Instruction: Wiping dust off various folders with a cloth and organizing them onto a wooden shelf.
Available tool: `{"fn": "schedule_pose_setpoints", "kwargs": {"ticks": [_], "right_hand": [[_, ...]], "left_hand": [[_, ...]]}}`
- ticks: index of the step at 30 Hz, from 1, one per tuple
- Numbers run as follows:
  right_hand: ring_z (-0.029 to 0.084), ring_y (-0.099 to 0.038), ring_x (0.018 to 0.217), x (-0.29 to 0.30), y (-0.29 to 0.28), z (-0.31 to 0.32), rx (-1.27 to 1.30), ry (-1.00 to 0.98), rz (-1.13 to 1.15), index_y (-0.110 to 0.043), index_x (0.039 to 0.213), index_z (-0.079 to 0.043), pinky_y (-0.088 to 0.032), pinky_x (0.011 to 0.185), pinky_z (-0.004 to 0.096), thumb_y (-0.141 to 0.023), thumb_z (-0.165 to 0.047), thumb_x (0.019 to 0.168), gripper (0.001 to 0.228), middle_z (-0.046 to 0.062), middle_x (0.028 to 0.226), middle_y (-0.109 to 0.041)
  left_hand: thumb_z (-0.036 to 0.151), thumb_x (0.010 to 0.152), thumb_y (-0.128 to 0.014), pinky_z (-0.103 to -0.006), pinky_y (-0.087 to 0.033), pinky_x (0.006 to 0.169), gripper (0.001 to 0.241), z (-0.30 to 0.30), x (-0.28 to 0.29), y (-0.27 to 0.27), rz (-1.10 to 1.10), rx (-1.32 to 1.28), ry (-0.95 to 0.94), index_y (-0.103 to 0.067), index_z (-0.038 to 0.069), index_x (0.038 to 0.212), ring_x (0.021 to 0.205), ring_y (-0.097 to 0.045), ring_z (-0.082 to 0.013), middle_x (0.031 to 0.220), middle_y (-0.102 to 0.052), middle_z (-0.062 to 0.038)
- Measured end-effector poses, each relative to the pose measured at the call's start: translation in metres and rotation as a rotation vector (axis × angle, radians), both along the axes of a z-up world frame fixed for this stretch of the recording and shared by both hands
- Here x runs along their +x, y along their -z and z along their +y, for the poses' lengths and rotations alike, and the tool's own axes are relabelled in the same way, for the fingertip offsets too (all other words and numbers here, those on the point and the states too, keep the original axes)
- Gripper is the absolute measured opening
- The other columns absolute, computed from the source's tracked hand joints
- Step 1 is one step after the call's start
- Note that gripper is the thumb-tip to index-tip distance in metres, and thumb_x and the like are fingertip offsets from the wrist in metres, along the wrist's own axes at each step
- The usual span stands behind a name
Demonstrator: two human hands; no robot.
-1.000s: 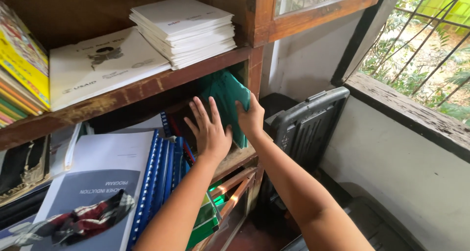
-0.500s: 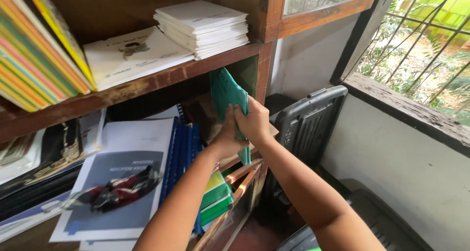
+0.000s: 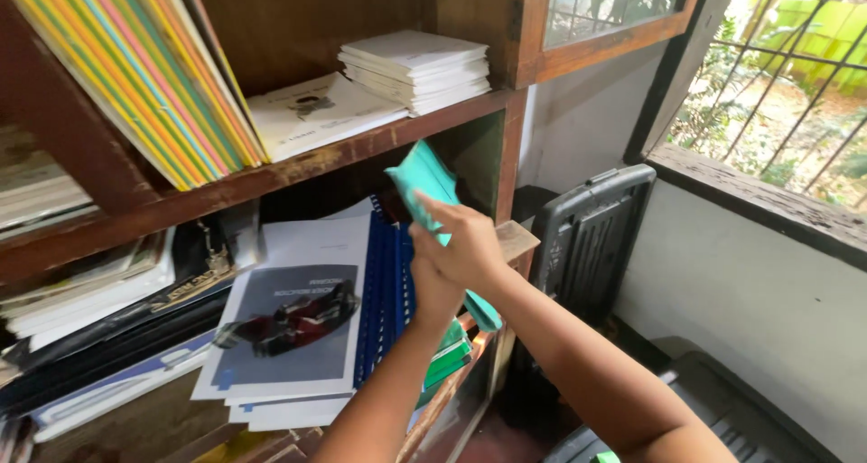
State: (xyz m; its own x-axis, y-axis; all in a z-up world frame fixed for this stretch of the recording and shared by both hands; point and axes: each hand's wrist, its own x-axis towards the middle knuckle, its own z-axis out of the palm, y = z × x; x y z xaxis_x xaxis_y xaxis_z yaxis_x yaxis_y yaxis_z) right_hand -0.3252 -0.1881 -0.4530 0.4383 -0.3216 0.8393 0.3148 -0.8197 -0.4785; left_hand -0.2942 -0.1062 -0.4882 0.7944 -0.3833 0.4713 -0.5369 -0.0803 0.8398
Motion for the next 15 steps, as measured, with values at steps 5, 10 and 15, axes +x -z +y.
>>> {"fn": "schedule_pose_setpoints", "kwargs": {"ticks": [5,10,15], "right_hand": [[0.036,-0.065,0.125,-0.018,-0.025,0.020,-0.160,-0.391,0.214,-0.065,0.139,-0.021,-0.055,0.099,0.049,-0.069,-0.026,0.096,0.043,0.007,0.141,-0.066],[0.048,-0.057,0.130,-0.022,-0.039,0.030,-0.197,-0.654,0.231,-0.063,0.138,-0.010,-0.050,0.103,0.058,-0.066,-0.023,0.100,0.041,0.022,0.142,-0.062],[0.052,-0.047,0.138,-0.035,-0.054,0.032,-0.368,-0.825,0.340,-0.049,0.151,-0.005,-0.040,0.113,0.063,-0.072,-0.039,0.094,0.070,0.025,0.150,-0.052]], "left_hand": [[0.015,0.083,-0.067,-0.0492,-0.053,0.087,0.050,0.033,0.000,-0.003,0.225,-0.320,-0.032,-0.057,0.006,0.130,0.097,-0.063,-0.0334,0.112,-0.064,-0.017],[0.005,0.081,-0.067,-0.0399,-0.056,0.078,0.039,0.058,0.009,-0.020,0.377,-0.588,-0.086,-0.065,0.005,0.120,0.087,-0.064,-0.0229,0.098,-0.070,-0.014],[-0.001,0.070,-0.062,-0.0343,-0.055,0.073,0.044,0.095,0.024,-0.034,0.435,-0.618,-0.202,-0.068,0.005,0.114,0.081,-0.065,-0.0210,0.088,-0.070,-0.011]]}}
